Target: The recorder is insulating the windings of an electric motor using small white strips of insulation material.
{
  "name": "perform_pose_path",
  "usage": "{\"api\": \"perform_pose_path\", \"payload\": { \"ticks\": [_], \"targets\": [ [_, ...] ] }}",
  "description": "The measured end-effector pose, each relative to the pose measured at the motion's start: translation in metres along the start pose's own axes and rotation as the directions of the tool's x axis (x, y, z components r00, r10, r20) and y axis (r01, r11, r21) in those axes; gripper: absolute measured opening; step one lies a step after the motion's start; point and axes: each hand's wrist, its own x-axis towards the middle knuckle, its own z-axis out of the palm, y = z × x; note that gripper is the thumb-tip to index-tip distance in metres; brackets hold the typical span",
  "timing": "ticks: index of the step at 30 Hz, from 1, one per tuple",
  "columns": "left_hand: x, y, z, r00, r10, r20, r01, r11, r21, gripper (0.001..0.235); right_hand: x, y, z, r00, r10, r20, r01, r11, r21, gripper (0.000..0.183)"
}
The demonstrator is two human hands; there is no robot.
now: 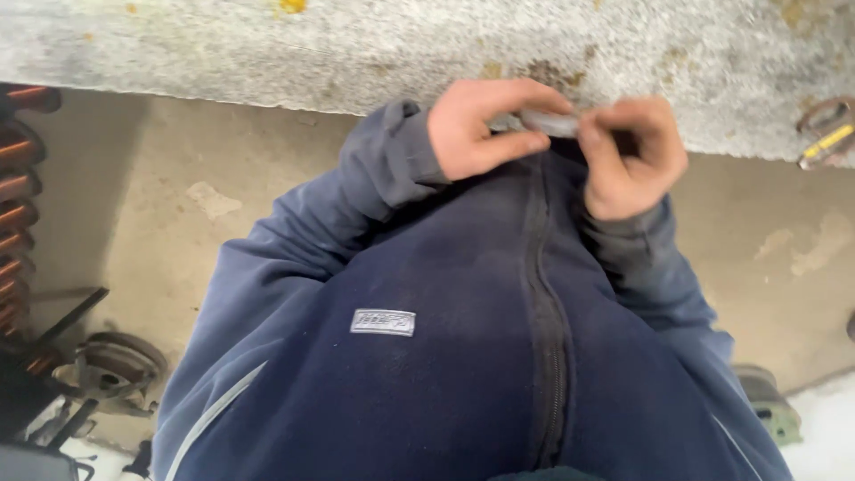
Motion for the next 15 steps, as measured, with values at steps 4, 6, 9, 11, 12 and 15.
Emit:
{"api": "perform_pose_path", "payload": {
  "ticks": [4, 6, 9, 11, 12, 15],
  "targets": [
    [-0.007, 0.002, 0.01, 0.978, -0.194, -0.077, 0.174, 0.962, -0.209, 0.022, 0.0, 0.004, 0.011, 0.939, 0.322, -0.123, -0.198, 0.797, 0.571, 0.017],
    [-0.008, 0.004, 0.009, 0.963, -0.244, -0.117, 0.211, 0.949, -0.235, 0.018, 0.002, 0.004, 0.007, 0.972, 0.211, -0.104, -0.122, 0.829, 0.545, 0.017],
    [-0.008, 0.007, 0.007, 0.953, -0.279, -0.122, 0.247, 0.942, -0.229, 0.018, 0.01, -0.001, -0.001, 0.996, -0.084, 0.041, 0.084, 0.996, 0.016, 0.026],
    [-0.007, 0.01, 0.007, 0.954, -0.285, -0.09, 0.262, 0.942, -0.209, 0.018, 0.009, 0.001, -0.002, 0.986, -0.133, 0.104, 0.137, 0.99, -0.034, 0.029],
    [-0.006, 0.01, 0.008, 0.954, -0.286, -0.088, 0.263, 0.942, -0.21, 0.018, 0.009, 0.002, -0.002, 0.986, -0.13, 0.102, 0.134, 0.99, -0.035, 0.029],
    [-0.006, 0.009, 0.009, 0.954, -0.288, -0.083, 0.271, 0.946, -0.178, 0.017, 0.008, 0.005, -0.002, 0.991, -0.094, 0.098, 0.094, 0.996, 0.008, 0.027]
  ]
}}
